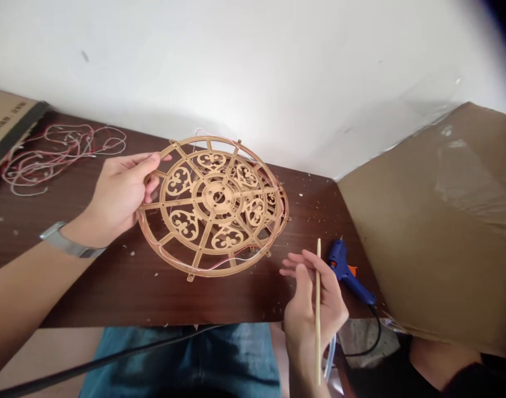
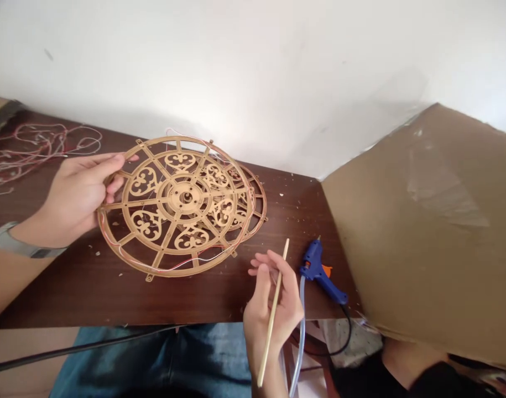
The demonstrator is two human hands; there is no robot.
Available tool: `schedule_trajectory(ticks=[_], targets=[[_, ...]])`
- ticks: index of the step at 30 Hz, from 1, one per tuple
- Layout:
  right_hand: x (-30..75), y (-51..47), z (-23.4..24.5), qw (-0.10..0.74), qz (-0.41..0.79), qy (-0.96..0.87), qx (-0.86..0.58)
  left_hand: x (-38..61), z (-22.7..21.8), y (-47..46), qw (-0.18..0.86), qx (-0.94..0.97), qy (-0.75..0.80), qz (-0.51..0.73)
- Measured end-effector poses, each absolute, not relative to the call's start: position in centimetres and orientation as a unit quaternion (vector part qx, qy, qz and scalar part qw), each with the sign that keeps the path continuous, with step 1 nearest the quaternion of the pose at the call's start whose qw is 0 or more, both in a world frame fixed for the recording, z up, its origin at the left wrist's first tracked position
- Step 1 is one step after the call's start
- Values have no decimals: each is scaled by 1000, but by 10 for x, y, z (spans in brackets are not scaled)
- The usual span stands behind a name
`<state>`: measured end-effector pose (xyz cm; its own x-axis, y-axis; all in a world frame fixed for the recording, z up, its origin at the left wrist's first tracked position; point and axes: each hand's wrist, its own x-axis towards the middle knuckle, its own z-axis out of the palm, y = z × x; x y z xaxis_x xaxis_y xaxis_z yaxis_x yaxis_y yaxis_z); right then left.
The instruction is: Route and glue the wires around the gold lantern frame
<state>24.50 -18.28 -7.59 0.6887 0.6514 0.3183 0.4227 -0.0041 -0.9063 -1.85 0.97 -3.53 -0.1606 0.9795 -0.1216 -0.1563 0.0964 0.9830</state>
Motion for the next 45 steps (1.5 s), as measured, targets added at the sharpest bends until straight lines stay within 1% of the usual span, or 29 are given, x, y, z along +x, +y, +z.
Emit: schedule_trajectory(ticks=[4,10,12,15,18,22,28,31,35,37,40,42,44,45], targets=[[226,-182,-70,617,152,-376,-675,-11,-31,3,562,314,510,570],[161,-194,-75,656,312,-394,-563,7,-30,-18,556,270,475,627],[141,-194,-76,655,377,-376,-537,12,-32,-25,558,268,463,634],[124,-188,-74,668,422,-353,-501,17,-36,-34,573,278,448,628],[120,-181,-73,684,429,-375,-455,19,-41,-37,587,285,435,620],[119,-170,-72,697,409,-355,-469,18,-45,-40,607,314,391,616],[133,-156,-66,746,368,-310,-460,17,-46,-48,649,362,344,575],[167,-157,-62,750,350,-338,-448,10,-47,-40,609,393,383,573],[232,-164,-49,739,298,-374,-474,-16,-42,-10,499,396,468,613],[262,-165,-41,740,293,-372,-477,-27,-37,4,498,419,473,594],[291,-162,-33,717,324,-376,-490,-31,-35,14,539,475,450,530],[301,-159,-32,698,348,-375,-502,-25,-38,12,538,523,438,495],[306,-156,-33,688,365,-371,-506,-19,-42,7,481,569,454,489],[308,-154,-34,686,372,-367,-506,-17,-44,5,434,589,469,495]])
